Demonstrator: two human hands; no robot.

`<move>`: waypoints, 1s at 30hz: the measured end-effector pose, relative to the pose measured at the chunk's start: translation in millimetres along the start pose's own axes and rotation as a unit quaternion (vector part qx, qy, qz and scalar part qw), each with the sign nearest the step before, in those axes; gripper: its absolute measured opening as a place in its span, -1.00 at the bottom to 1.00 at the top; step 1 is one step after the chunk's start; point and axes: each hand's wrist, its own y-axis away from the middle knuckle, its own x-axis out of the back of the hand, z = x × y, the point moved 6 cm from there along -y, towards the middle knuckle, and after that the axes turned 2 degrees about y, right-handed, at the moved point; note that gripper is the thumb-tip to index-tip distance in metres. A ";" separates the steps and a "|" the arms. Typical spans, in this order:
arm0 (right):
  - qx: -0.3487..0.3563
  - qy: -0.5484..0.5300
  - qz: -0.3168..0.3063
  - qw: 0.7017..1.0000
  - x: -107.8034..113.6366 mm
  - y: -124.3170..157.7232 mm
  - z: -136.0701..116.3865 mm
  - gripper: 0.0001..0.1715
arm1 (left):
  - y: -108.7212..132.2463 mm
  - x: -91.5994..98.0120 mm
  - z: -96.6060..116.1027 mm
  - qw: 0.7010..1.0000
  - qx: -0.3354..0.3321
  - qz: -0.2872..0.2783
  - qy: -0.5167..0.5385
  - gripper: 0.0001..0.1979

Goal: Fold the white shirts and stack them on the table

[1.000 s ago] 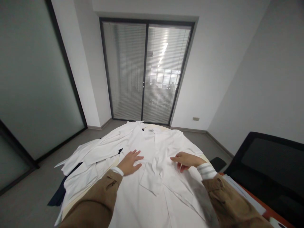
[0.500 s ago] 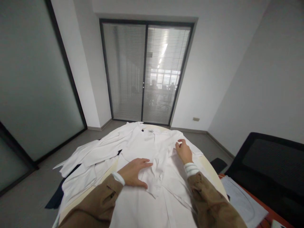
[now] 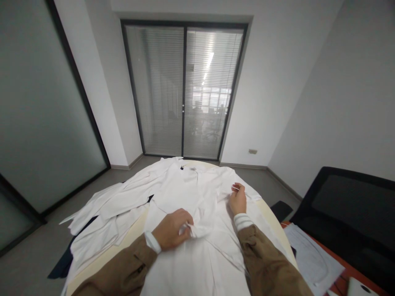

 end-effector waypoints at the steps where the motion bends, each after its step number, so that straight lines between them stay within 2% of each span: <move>1: 0.004 0.004 -0.001 1.000 -0.9 0.0 0.5 -0.33 | 0.1 13.0 -6.6 0.995 0.051 0.084 0.034 -0.84; 2: 0.007 0.009 -0.003 1.000 -1.6 0.0 1.1 -0.31 | 2.7 26.7 -14.6 0.975 0.103 0.180 0.075 -0.88; 3: 0.009 0.015 -0.008 1.000 -2.4 -0.1 1.7 -0.28 | 7.9 38.7 -23.4 0.941 0.151 0.277 0.126 -0.90; 5: 0.011 0.031 -0.023 0.999 -4.0 0.1 2.1 -0.23 | 19.4 51.1 -40.2 0.850 0.215 0.421 0.231 -0.88; 7: 0.016 0.069 -0.041 0.997 -5.5 1.9 0.8 -0.17 | 25.5 50.2 -54.6 0.778 0.255 0.483 0.310 -0.83; 8: 0.020 0.098 -0.049 0.994 -6.3 3.5 -0.7 -0.14 | 26.9 47.4 -60.6 0.755 0.270 0.493 0.339 -0.81; 10: 0.038 0.166 -0.067 0.983 -8.3 7.5 -5.4 -0.13 | 27.2 41.5 -69.1 0.738 0.279 0.490 0.371 -0.77; 11: 0.048 0.196 -0.076 0.976 -9.4 9.4 -7.9 -0.16 | 26.0 39.9 -70.8 0.748 0.271 0.477 0.373 -0.75; 13: 0.056 0.232 -0.083 0.968 -10.0 11.6 -11.1 -0.30 | 21.9 42.3 -66.8 0.813 0.231 0.438 0.306 -0.78; 15: 0.042 0.236 -0.072 0.968 -7.3 10.4 -11.0 -0.44 | 19.9 50.2 -54.4 0.878 0.177 0.412 0.165 -0.87; 16: 0.033 0.231 -0.062 0.970 -5.3 8.8 -10.0 -0.50 | 19.7 55.0 -45.5 0.898 0.143 0.407 0.087 -0.92; 17: 0.029 0.222 -0.054 0.973 -3.5 6.9 -9.0 -0.54 | 20.0 59.9 -35.2 0.908 0.102 0.405 0.015 -0.94; 19: 0.031 0.194 -0.041 0.980 -0.5 2.6 -7.1 -0.60 | 21.2 67.8 -13.1 0.910 0.008 0.402 -0.096 -0.90; 22: 0.021 0.127 0.005 0.992 6.8 -3.5 -1.6 -0.61 | 23.9 75.1 10.7 0.896 -0.093 0.396 -0.175 -0.86; 25: -0.032 0.061 0.080 0.994 18.1 -6.4 8.9 -0.58 | 24.4 74.3 16.9 0.903 -0.147 0.368 -0.163 -0.91; 27: -0.072 0.028 0.111 0.991 23.2 -6.0 15.8 -0.56 | 23.9 66.9 14.9 0.922 -0.174 0.321 -0.127 -0.86; 30: -0.103 0.007 0.120 0.987 25.8 -4.3 19.6 -0.58 | 21.5 51.3 6.7 0.955 -0.156 0.235 -0.094 -0.80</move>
